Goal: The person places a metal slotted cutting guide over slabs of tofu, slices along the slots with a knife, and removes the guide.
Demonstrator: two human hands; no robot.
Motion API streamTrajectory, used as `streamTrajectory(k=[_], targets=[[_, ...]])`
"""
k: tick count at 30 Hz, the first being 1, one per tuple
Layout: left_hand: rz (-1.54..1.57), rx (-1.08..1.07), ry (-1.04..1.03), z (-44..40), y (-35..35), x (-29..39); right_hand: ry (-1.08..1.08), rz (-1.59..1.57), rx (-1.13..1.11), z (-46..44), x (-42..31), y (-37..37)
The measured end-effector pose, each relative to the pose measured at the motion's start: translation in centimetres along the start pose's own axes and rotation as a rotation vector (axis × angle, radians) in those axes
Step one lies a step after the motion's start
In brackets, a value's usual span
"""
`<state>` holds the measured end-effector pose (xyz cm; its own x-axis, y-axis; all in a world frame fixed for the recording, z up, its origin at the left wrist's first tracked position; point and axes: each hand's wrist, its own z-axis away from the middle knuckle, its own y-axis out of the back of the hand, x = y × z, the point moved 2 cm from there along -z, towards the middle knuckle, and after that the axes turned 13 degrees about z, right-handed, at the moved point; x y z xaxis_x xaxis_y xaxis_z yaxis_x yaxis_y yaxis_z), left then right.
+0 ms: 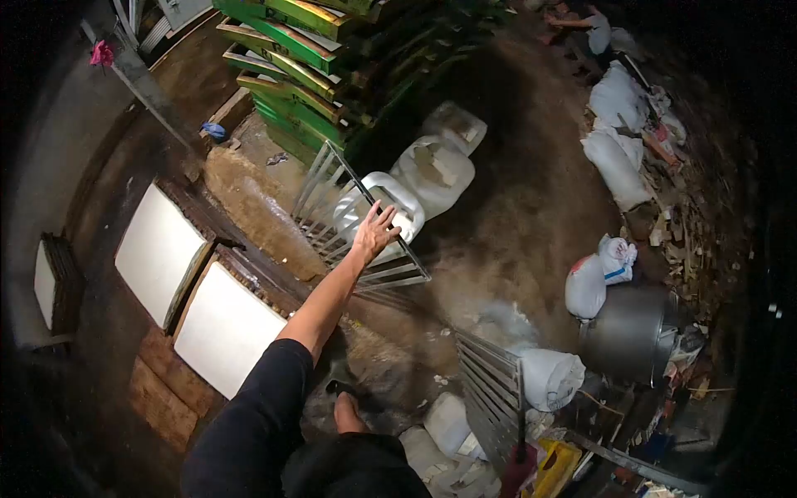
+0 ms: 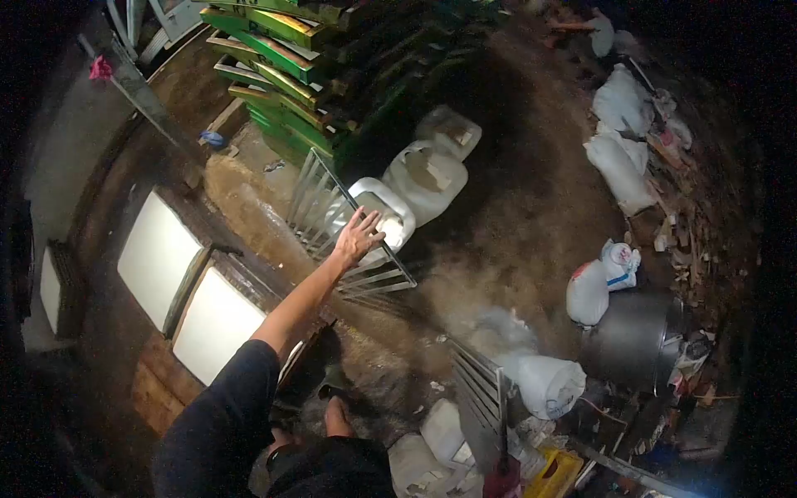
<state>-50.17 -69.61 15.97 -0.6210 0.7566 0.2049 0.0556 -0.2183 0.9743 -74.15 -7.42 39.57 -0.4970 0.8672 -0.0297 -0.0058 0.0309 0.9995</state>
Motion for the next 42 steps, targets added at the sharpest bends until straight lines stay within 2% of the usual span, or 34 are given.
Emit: streamTrajectory(k=[1, 3, 4, 5, 6, 7, 8, 9, 10, 12, 15, 19, 24, 27, 29, 30, 33, 36, 39, 40, 42], targets=[[0.021, 0.085, -0.023, 1.1, -0.5, -0.4, 0.042, 0.115, -0.019, 0.0, -3.0, 0.9], [0.034, -0.197, -0.119, 2.5, -2.5, -2.5, 0.121, 0.202, -0.088, -1.2, -5.1, -0.6], [-0.039, -0.169, -0.155, 4.3, -1.9, -3.4, 0.161, 0.248, -0.123, -1.6, -5.8, -1.5], [-0.054, -0.296, -0.125, 6.0, 0.6, -4.5, 0.389, 0.199, 0.095, -2.2, -7.1, -2.3], [-0.049, -0.281, -0.221, 8.0, 2.3, -6.5, 0.413, 0.278, 0.077, -2.8, -8.9, -2.6], [0.016, -0.272, -0.252, 10.0, 4.7, -8.8, 0.4, 0.215, -0.007, -3.5, -9.5, -3.8], [-0.107, -0.243, -0.328, 12.5, 10.1, -9.7, 0.446, 0.212, -0.041, -4.0, -10.6, -4.5], [-0.12, -0.331, -0.314, 14.2, 13.0, -11.4, 0.461, 0.177, -0.067, -4.3, -11.9, -5.3], [-0.062, -0.206, -0.421, 16.4, 17.0, -12.1, 0.509, 0.202, -0.068, -4.6, -13.2, -6.1], [-0.069, -0.077, -0.5, 20.8, 25.4, -10.8, 0.602, 0.065, -0.04, -5.2, -16.2, -7.3], [-0.179, -0.085, -0.5, 28.8, 37.2, -6.4, 0.711, 0.015, -0.056, -5.7, -22.5, -8.1], [-0.166, -0.062, -0.279, 38.6, 48.1, -1.1, 0.769, -0.136, -0.095, -6.3, -31.8, -10.9], [-0.19, -0.077, -0.039, 47.9, 53.8, 3.7, 0.923, -0.216, -0.161, -6.8, -43.6, -16.3], [-0.192, 0.001, 0.113, 54.3, 53.2, 5.6, 0.92, -0.243, -0.229, -6.9, -49.8, -19.2], [-0.199, 0.042, 0.214, 57.8, 53.1, 7.2, 0.879, -0.121, -0.323, -7.2, -53.7, -20.8], [-0.195, 0.027, 0.313, 59.2, 53.3, 8.1, 0.857, -0.217, -0.304, -7.1, -54.9, -21.5], [-0.178, -0.008, 0.592, 64.3, 53.3, 11.1, 0.877, -0.229, -0.282, -7.5, -58.2, -24.7], [-0.217, 0.015, 0.838, 72.9, 51.7, 13.1, 0.917, -0.169, -0.25, -7.9, -60.9, -23.3], [-0.279, -0.073, 0.943, 79.3, 50.6, 15.0, 0.926, -0.028, -0.211, -9.5, -62.0, -24.6], [-0.219, -0.024, 1.054, 81.1, 50.1, 15.4, 0.908, -0.029, -0.244, -9.9, -62.0, -25.0], [-0.129, 0.094, 1.232, 84.4, 48.7, 16.6, 0.978, -0.198, -0.115, -10.2, -61.3, -25.0]])
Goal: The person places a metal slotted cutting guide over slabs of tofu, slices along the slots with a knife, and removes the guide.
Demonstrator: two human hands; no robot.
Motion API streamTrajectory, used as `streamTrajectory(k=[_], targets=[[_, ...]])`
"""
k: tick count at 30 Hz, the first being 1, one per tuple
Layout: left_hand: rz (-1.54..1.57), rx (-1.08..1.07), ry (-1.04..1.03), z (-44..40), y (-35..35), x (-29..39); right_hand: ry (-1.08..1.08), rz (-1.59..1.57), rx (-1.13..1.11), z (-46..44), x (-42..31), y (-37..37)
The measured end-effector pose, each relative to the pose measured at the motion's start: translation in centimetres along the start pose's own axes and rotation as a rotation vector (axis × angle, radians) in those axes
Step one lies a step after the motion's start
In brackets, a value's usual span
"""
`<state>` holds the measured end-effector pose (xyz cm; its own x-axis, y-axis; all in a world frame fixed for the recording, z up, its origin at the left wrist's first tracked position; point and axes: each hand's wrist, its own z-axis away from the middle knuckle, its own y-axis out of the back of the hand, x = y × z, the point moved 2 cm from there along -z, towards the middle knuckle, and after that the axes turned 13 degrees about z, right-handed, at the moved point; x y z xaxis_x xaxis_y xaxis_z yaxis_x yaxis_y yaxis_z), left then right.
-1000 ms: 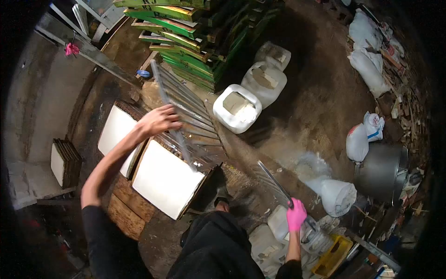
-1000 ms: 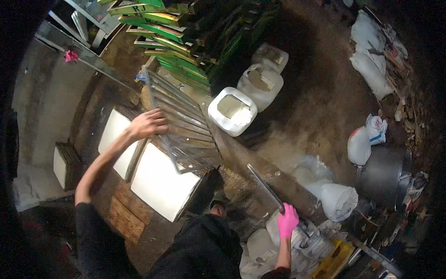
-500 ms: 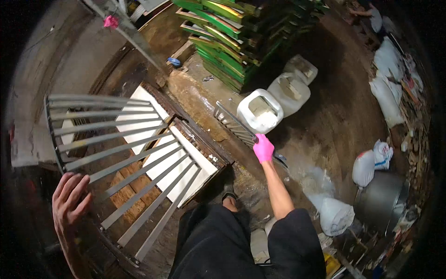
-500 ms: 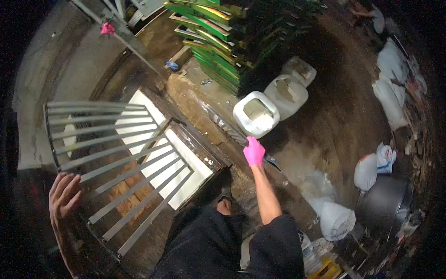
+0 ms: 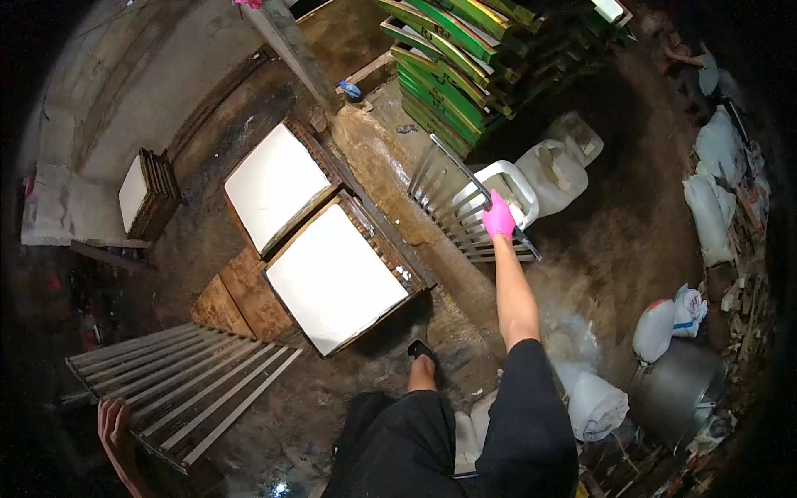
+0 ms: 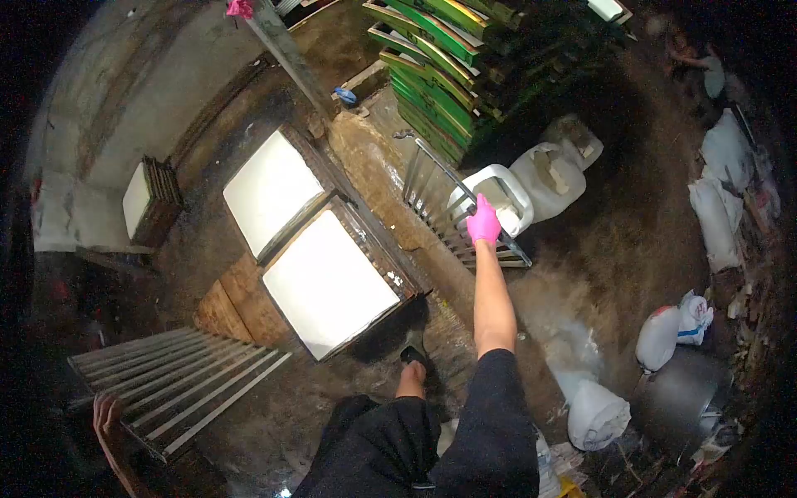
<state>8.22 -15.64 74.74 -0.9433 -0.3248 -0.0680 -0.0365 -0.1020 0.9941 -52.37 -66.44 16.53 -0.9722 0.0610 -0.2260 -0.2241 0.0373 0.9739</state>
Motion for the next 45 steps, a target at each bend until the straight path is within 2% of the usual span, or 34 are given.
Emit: streamTrajectory(k=[1, 2, 5, 6, 7, 9, 11, 12, 13, 15, 17, 19, 22, 25, 26, 29, 30, 32, 34, 35, 37, 38, 39, 40, 42, 43, 45], targets=[[0.054, 0.036, 0.072, 1.2, -0.7, -1.1, 0.045, -0.041, 0.09, 0.4, -0.1, 0.2], [0.094, 0.103, 0.106, 2.4, -1.8, -2.0, 0.021, -0.08, 0.055, 1.2, -0.7, 1.6], [0.128, 0.12, 0.026, 4.5, -2.6, -3.9, -0.081, -0.277, -0.025, 6.4, -3.9, 5.3], [0.128, 0.108, -0.005, 5.2, -2.8, -4.1, -0.062, -0.306, 0.019, 9.0, -5.3, 5.6], [0.128, 0.095, -0.036, 5.7, -3.0, -4.0, 0.052, -0.288, 0.189, 12.4, -8.1, 7.7], [0.126, 0.108, -0.05, 7.3, -3.6, -4.0, 0.055, -0.484, 0.103, 20.5, -12.9, 9.9], [0.111, 0.119, -0.059, 9.2, -3.6, -4.5, 0.176, -0.57, 0.014, 29.9, -18.3, 11.4], [0.102, 0.114, -0.088, 10.1, -3.7, -5.8, 0.309, -0.541, 0.028, 35.0, -21.1, 12.1], [0.092, 0.109, -0.116, 11.1, -3.8, -7.1, 0.318, -0.559, -0.283, 39.6, -24.4, 15.5], [0.099, 0.1, -0.229, 12.6, -3.9, -10.0, 0.674, -0.691, -0.211, 47.6, -29.7, 16.5], [0.181, 0.111, -0.375, 12.7, -3.7, -11.4, 0.839, -0.747, -0.236, 53.0, -34.5, 20.2], [0.255, 0.195, -0.514, 11.9, -1.6, -9.1, 0.866, -0.812, -0.21, 56.5, -37.7, 22.4], [0.305, 0.251, -0.527, 9.6, -0.1, -11.7, 0.842, -0.936, -0.253, 58.2, -38.8, 24.4], [0.47, 0.13, -0.481, 6.8, 3.9, -11.2, 0.853, -0.841, -0.182, 59.4, -39.0, 24.4], [0.624, 0.084, -0.447, 5.6, 4.5, -11.5, 0.753, -0.946, -0.092, 59.3, -39.5, 25.0], [0.332, 0.089, -0.624, 2.1, 7.9, -8.7, 0.584, -0.996, 0.045, 57.4, -41.0, 22.1], [0.352, 0.202, -0.681, 0.2, 8.1, -8.8, 0.482, -1.182, 0.041, 56.6, -41.8, 21.8], [0.25, 0.376, -0.633, -5.2, 8.1, -11.1, 0.263, -1.238, 0.028, 55.9, -42.8, 23.2], [0.543, 0.431, -0.554, -7.9, 8.7, -9.3, 0.074, -1.361, 0.044, 55.3, -43.5, 24.3], [0.512, 0.602, -0.627, -8.2, 7.9, -8.8, -0.051, -1.427, -0.011, 55.1, -43.2, 24.8], [0.441, 0.97, -0.793, -9.9, 5.0, -8.1, -0.026, -1.427, 0.196, 54.5, -41.1, 26.1], [0.458, 1.054, -0.714, -11.7, 1.7, -10.4, -0.083, -1.48, 0.211, 54.5, -39.6, 26.3], [0.674, 1.098, -0.675, -14.3, -2.7, -12.4, -0.148, -1.533, 0.228, 54.8, -37.9, 26.5], [0.907, 0.846, -0.798, -14.6, -7.0, -12.3, -0.216, -1.563, 0.263, 54.9, -36.7, 27.2], [0.544, 0.534, -0.784, -25.6, -21.2, -21.5, -0.349, -1.519, 0.279, 54.9, -34.3, 27.3], [0.824, 0.284, -0.728, -26.6, -22.5, -19.7, -0.404, -1.441, 0.248, 54.9, -33.3, 26.9], [1.337, -0.252, -0.536, -25.5, -26.1, -11.9, -0.642, -1.378, 0.234, 54.6, -32.3, 25.3]])
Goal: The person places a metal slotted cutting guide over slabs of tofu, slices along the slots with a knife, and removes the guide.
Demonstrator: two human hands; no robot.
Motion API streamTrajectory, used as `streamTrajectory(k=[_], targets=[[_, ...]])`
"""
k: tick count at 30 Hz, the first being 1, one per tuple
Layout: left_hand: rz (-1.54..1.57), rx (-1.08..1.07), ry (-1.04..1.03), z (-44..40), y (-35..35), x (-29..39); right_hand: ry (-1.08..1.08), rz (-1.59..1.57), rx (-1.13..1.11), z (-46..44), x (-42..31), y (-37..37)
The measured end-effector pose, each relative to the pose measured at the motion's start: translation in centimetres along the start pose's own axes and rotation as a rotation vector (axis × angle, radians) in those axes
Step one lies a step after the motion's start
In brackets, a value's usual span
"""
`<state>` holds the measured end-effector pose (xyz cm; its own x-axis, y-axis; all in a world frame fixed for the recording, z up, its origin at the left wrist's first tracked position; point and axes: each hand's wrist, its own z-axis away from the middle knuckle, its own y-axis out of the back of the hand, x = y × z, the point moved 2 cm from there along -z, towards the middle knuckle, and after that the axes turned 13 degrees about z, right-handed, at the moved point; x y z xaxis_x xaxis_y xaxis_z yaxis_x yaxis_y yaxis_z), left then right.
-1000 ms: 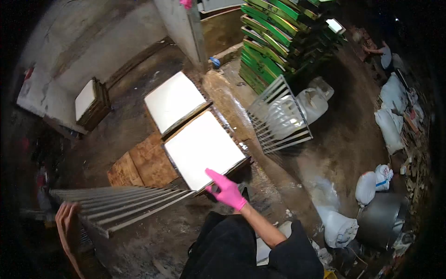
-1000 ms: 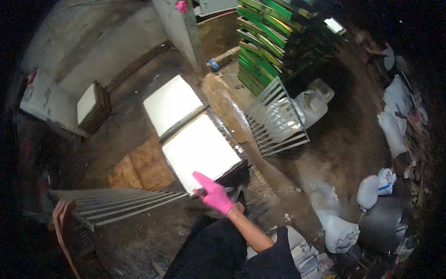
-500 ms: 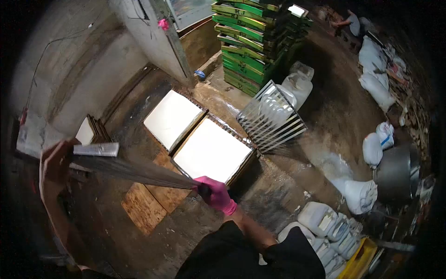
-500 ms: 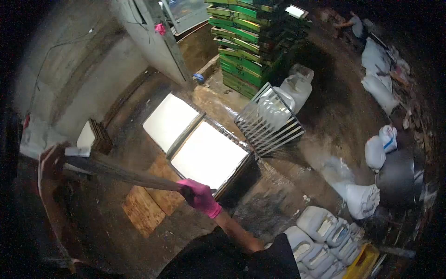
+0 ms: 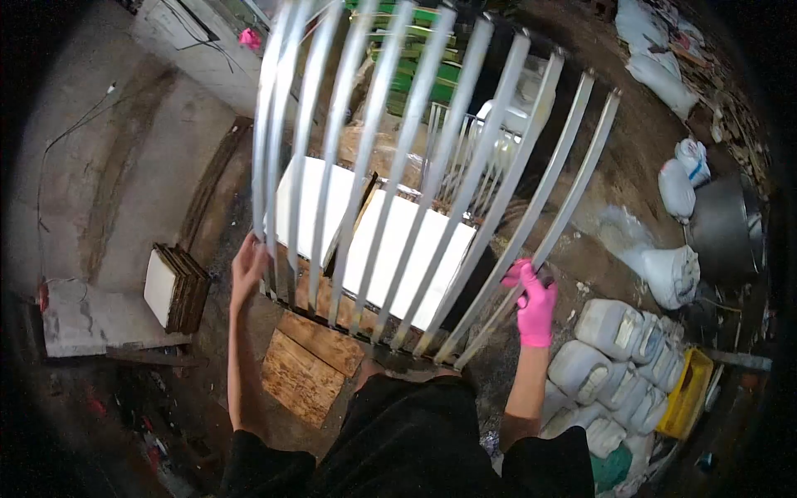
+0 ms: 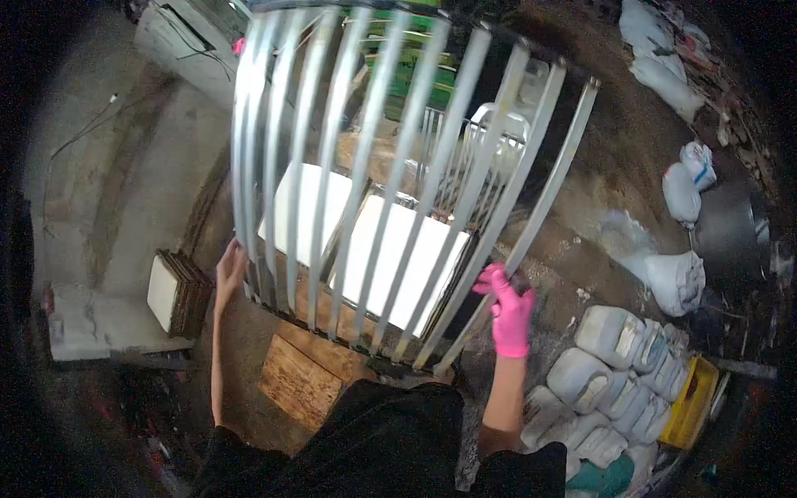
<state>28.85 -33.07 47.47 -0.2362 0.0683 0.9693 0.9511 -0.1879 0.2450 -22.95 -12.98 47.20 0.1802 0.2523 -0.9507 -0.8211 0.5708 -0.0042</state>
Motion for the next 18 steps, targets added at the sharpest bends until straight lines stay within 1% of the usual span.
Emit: streamTrajectory(k=[1, 2, 4, 5, 6, 7, 8, 9, 10, 12, 14, 15, 16, 18], targets=[[0.038, -0.014, 0.012, -1.2, -2.0, -0.1, -0.003, 0.022, 0.054, -0.6, 1.2, -0.3], [0.07, -0.03, 0.018, -2.3, -3.4, 0.2, -0.06, -0.001, 0.091, -1.2, 3.3, -0.1], [0.291, -0.088, 0.316, -4.5, -3.9, -2.1, -0.163, 0.163, 0.17, -2.3, 7.6, -0.5], [0.385, -0.142, 0.441, -5.2, -4.2, -4.7, -0.212, 0.261, 0.195, -2.2, 9.8, -1.0], [0.222, -0.173, 0.498, -5.8, -5.1, -6.0, -0.252, 0.267, 0.204, -2.4, 13.0, -1.7], [0.182, -0.199, 0.498, -6.1, -4.8, -10.0, -0.288, 0.265, 0.231, -2.1, 16.9, -2.3], [0.118, -0.203, 0.365, -6.5, -3.7, -18.3, -0.302, 0.255, 0.261, -2.7, 20.5, -3.2], [0.127, -0.081, 0.389, -5.9, -3.8, -23.3, -0.353, 0.282, 0.29, -2.8, 24.0, -3.9], [0.149, -0.321, 0.435, -5.6, -3.3, -26.2, -0.304, 0.234, 0.272, -2.6, 27.7, -4.2], [-0.001, -0.332, 0.491, -4.3, -3.3, -24.3, -0.41, 0.342, 0.353, -2.8, 33.7, -5.9], [0.212, -0.379, 0.463, -2.4, -1.8, -37.5, -0.358, 0.329, 0.39, -2.4, 39.3, -6.9], [0.09, -0.424, 0.425, -2.5, -1.6, -39.9, -0.323, 0.325, 0.408, -2.7, 41.6, -7.3], [-0.033, -0.467, 0.384, -2.8, -1.4, -41.5, -0.333, 0.332, 0.419, -2.9, 43.1, -7.7], [0.079, -0.395, 0.402, -2.2, -2.1, -44.8, -0.338, 0.352, 0.432, -4.0, 46.2, -8.0]])
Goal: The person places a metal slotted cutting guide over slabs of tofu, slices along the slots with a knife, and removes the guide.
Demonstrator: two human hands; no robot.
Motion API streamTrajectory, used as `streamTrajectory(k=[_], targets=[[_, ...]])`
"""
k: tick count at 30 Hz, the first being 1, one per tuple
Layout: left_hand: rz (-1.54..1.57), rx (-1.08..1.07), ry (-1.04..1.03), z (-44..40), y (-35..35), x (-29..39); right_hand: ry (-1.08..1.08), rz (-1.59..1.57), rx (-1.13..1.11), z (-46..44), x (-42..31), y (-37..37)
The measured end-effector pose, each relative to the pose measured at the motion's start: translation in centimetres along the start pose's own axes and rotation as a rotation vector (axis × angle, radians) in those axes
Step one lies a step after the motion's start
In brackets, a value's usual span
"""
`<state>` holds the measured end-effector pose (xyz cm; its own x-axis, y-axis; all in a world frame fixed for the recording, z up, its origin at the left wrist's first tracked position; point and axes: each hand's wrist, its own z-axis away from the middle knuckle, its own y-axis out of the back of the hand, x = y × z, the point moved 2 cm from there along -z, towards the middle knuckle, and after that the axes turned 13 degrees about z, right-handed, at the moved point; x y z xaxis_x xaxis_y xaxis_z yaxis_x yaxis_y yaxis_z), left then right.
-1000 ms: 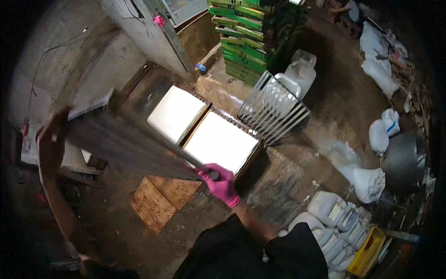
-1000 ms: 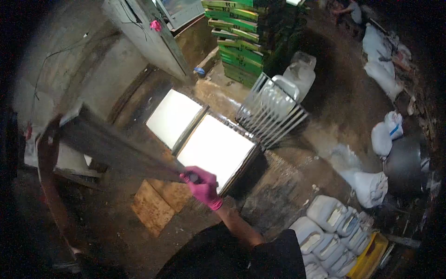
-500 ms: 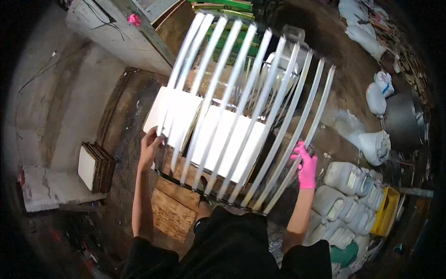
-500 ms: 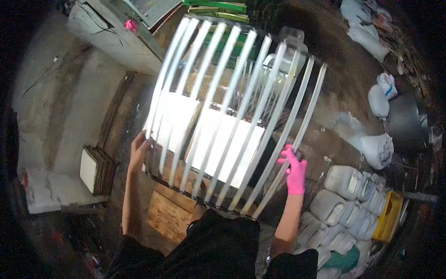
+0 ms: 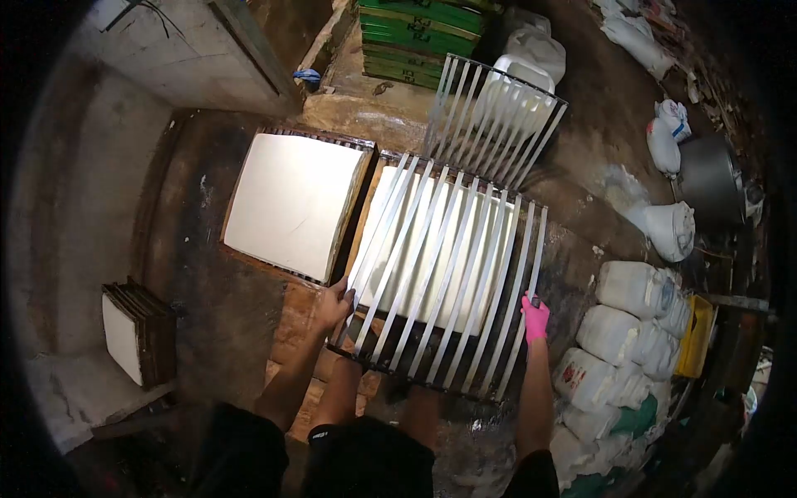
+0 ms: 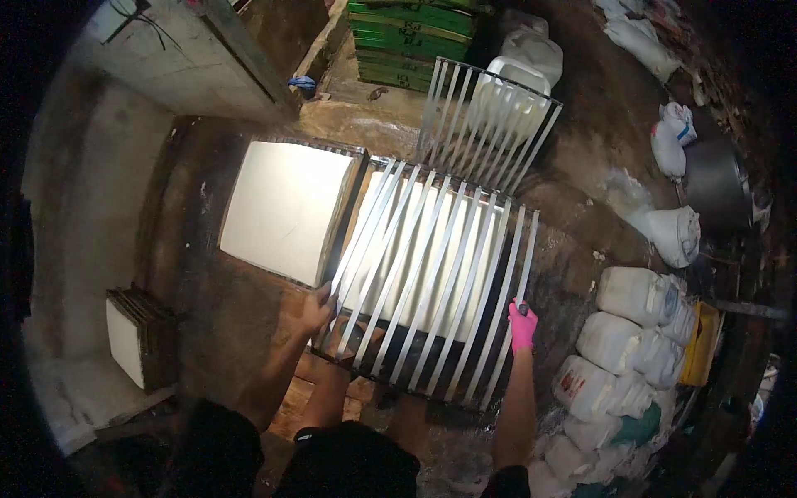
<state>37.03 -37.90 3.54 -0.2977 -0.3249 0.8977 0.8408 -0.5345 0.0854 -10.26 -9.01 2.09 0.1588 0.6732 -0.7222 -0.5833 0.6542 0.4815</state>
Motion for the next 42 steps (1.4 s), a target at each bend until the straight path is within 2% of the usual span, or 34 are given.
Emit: streamTrajectory(k=[1, 4, 5, 7, 8, 9, 12, 13, 16, 18, 20, 21, 24, 27, 30, 31, 32, 33, 34, 35, 36, 38, 40, 42], targets=[[0.087, 0.056, -0.062, -0.8, -0.5, -0.9, -0.012, 0.021, 0.035, -1.0, 0.8, -1.3], [-0.075, 0.156, -0.201, -2.3, -1.0, -4.0, 0.115, 0.175, 0.027, -4.6, 2.8, -4.2], [-0.018, 0.134, -0.198, -3.4, -0.8, -5.9, 0.128, 0.08, 0.058, -5.4, 3.8, -5.5], [-0.013, 0.171, -0.219, -5.7, -0.7, -8.8, 0.184, 0.128, 0.074, -7.7, 5.7, -7.4], [-0.002, 0.193, -0.225, -6.6, -1.0, -10.9, 0.214, 0.161, 0.08, -9.4, 7.3, -7.8], [-0.018, 0.237, -0.316, -7.3, -1.3, -12.5, 0.228, 0.16, 0.135, -12.3, 10.5, -8.4], [-0.194, 0.273, -0.195, -7.8, -2.1, -12.5, 0.296, 0.369, 0.297, -12.6, 9.6, -10.4], [-0.192, 0.307, -0.315, -8.5, -2.3, -14.0, 0.305, 0.308, 0.327, -13.0, 10.3, -11.2], [-0.167, 0.351, -0.3, -8.9, -2.6, -15.6, 0.437, 0.323, 0.355, -13.5, 11.1, -12.7], [-0.198, 0.345, -0.426, -10.6, -2.4, -17.6, 0.462, 0.363, 0.476, -14.8, 11.3, -13.5], [-0.216, 0.312, -0.443, -10.5, -2.1, -18.2, 0.476, 0.383, 0.544, -13.9, 11.6, -13.4], [-0.32, 0.273, -0.33, -10.1, -2.1, -17.0, 0.511, 0.435, 0.563, -13.1, 10.9, -13.3], [-0.15, 0.342, -0.474, -9.6, -3.0, -18.1, 0.524, 0.38, 0.479, -13.8, 11.0, -13.3], [-0.131, 0.363, -0.532, -10.2, -2.8, -18.8, 0.476, 0.453, 0.422, -14.0, 10.2, -12.9], [-0.211, 0.391, -0.529, -10.2, -2.1, -19.8, 0.524, 0.312, 0.432, -12.6, 9.5, -13.4], [-0.226, 0.397, -0.547, -10.6, -1.8, -20.7, 0.494, 0.371, 0.513, -14.5, 10.9, -13.3], [-0.23, 0.388, -0.569, -11.7, -2.2, -21.1, 0.504, 0.333, 0.456, -13.8, 10.2, -13.6], [-0.156, 0.349, -0.582, -12.0, -2.6, -20.5, 0.641, 0.41, 0.538, -14.2, 10.7, -13.4], [-0.09, 0.308, -0.573, -11.2, -2.4, -19.6, 0.591, 0.416, 0.497, -12.1, 9.4, -13.0], [-0.038, 0.232, -0.549, -10.4, -2.0, -19.5, 0.639, 0.439, 0.441, -10.5, 8.8, -12.7], [0.011, 0.172, -0.528, -9.9, -1.5, -19.0, 0.578, 0.602, 0.355, -9.7, 9.2, -12.0], [0.03, 0.074, -0.529, -7.6, -0.6, -19.6, 0.529, 0.462, 0.56, -4.2, 12.4, -11.7], [-0.12, 0.033, -0.573, -4.7, 0.1, -21.2, 0.448, 0.656, 0.492, 2.5, 15.0, -11.1], [-0.087, 0.024, -0.533, -2.6, 0.3, -22.2, 0.448, 0.746, 0.516, 4.9, 21.1, -11.1]])
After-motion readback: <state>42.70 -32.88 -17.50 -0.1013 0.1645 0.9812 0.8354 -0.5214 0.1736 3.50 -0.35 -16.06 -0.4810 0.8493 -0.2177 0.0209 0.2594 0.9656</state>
